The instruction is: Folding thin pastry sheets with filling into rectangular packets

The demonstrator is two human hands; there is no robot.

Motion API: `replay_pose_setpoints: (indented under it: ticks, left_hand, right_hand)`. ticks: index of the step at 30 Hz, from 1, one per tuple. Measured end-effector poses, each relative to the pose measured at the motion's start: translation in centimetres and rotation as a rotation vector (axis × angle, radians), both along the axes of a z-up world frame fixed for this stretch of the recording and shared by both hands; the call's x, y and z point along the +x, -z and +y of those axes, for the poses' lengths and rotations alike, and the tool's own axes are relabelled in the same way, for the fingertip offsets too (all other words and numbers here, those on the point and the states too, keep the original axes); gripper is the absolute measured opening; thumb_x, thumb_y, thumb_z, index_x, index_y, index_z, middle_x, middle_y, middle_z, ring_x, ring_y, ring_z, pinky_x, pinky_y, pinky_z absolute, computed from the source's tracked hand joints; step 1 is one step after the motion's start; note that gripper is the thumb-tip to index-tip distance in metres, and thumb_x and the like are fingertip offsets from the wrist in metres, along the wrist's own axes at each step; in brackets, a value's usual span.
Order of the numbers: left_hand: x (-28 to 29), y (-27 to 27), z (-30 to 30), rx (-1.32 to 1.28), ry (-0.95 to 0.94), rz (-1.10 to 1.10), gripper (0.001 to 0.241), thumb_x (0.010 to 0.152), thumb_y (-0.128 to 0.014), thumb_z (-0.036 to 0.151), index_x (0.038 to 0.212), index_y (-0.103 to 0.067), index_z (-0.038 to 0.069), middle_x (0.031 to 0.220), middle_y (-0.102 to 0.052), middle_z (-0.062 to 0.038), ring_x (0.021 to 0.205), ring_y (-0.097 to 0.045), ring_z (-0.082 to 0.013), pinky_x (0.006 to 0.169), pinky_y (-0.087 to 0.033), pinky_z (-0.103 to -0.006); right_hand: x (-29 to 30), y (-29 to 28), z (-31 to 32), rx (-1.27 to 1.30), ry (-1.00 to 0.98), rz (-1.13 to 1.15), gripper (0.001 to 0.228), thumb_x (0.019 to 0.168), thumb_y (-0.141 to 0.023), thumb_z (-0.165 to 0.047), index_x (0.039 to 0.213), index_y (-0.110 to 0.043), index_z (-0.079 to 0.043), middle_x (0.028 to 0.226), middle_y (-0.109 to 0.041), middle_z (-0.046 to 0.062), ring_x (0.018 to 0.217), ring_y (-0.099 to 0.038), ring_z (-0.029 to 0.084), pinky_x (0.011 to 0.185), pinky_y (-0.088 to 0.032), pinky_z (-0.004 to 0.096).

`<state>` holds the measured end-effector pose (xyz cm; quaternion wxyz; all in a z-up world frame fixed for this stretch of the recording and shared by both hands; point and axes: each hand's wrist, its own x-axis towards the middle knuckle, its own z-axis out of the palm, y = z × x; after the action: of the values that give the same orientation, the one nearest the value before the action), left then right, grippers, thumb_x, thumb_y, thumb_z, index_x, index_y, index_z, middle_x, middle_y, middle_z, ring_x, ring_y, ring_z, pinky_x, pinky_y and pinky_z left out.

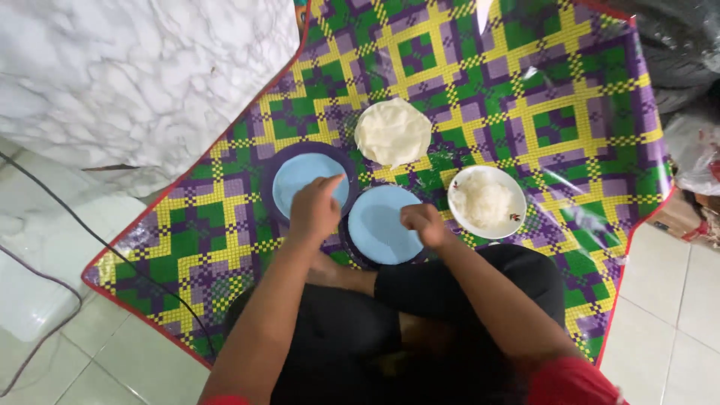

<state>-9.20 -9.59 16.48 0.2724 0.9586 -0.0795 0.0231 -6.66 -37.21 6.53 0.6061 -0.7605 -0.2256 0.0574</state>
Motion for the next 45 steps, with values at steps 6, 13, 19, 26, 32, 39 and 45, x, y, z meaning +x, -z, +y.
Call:
replay_pose_setpoints:
  ticks: [6, 13, 19, 26, 32, 39, 45]
  left_hand:
    - [-4.5, 0.3, -6.8, -0.733, -0.213, 0.123, 0.041, 0.097, -0.067, 0.028, 0.136, -0.067, 0.016, 0.124, -0.073, -0.016, 0.114, -0.072, -0.033, 0.097, -0.056, -0.0433]
    - [-6.4, 5.6, -9.4, -0.981, -0.157, 0.135, 0.045, 0.106, -0.061, 0.033, 0.142, -0.064, 0.006, 0.14, -0.065, -0.026, 0.131, -0.059, -0.036, 0.108, -0.05, -0.049]
    - [-5.0, 6.3, -10.4, -0.603, -0.103, -0.388, 0.03, 0.095, -0.077, 0.029, 0.122, -0.08, 0.017, 0.112, -0.078, -0.004, 0.104, -0.075, -0.0241, 0.091, -0.059, -0.0357]
    - [-4.9, 2.9, -11.5, -0.525, 0.196, -0.363, 0.037, 0.102, -0.061, 0.018, 0.135, -0.067, 0.002, 0.131, -0.068, -0.019, 0.126, -0.064, -0.0374, 0.105, -0.05, -0.0528]
    - [-3.9, 2.1, -11.5, -0.475, 0.239, -0.372, 0.044, 0.105, -0.052, 0.023, 0.142, -0.058, -0.001, 0.136, -0.061, -0.023, 0.13, -0.058, -0.043, 0.11, -0.044, -0.0593]
    - [-3.8, 3.5, -11.1, -0.411, 0.233, -0.345, 0.048, 0.105, -0.051, 0.03, 0.143, -0.059, 0.003, 0.136, -0.063, -0.022, 0.128, -0.059, -0.047, 0.107, -0.042, -0.0655]
    - [-4.0, 2.5, -11.0, -0.424, 0.25, -0.316, 0.047, 0.104, -0.052, 0.027, 0.144, -0.057, 0.004, 0.138, -0.061, -0.022, 0.13, -0.055, -0.0512, 0.106, -0.041, -0.0696]
  right_hand:
    - [-1.8, -4.2, -3.3, -0.014, 0.224, 0.066, 0.036, 0.106, -0.063, -0.027, 0.077, -0.071, -0.009, 0.072, -0.067, 0.009, 0.072, -0.06, 0.021, 0.078, -0.051, 0.037]
    - [-3.1, -4.1, -1.9, -0.1, 0.296, -0.011, 0.038, 0.109, -0.057, -0.036, 0.084, -0.071, -0.01, 0.074, -0.064, 0.016, 0.075, -0.064, 0.029, 0.076, -0.05, 0.042]
    - [-2.5, -5.2, -1.7, -0.215, 0.309, -0.116, 0.048, 0.112, -0.049, -0.038, 0.075, -0.066, -0.013, 0.07, -0.067, 0.011, 0.071, -0.067, 0.034, 0.072, -0.052, 0.043]
    - [-1.7, -4.5, -0.5, -0.258, 0.213, -0.172, 0.048, 0.112, -0.045, -0.037, 0.071, -0.062, -0.017, 0.065, -0.066, 0.008, 0.068, -0.067, 0.037, 0.066, -0.053, 0.044]
    - [-0.8, -5.3, -0.5, -0.234, 0.153, -0.23, 0.054, 0.113, -0.042, -0.033, 0.064, -0.056, -0.016, 0.06, -0.061, 0.009, 0.061, -0.063, 0.038, 0.058, -0.05, 0.043]
    - [-0.7, -6.3, -0.3, -0.206, 0.112, -0.279, 0.059, 0.115, -0.036, -0.026, 0.059, -0.051, -0.014, 0.055, -0.054, 0.01, 0.053, -0.056, 0.036, 0.052, -0.046, 0.04]
    - [-0.7, -6.6, -0.4, -0.211, 0.086, -0.307, 0.056, 0.114, -0.035, -0.021, 0.062, -0.052, -0.011, 0.058, -0.055, 0.014, 0.054, -0.054, 0.04, 0.051, -0.045, 0.043]
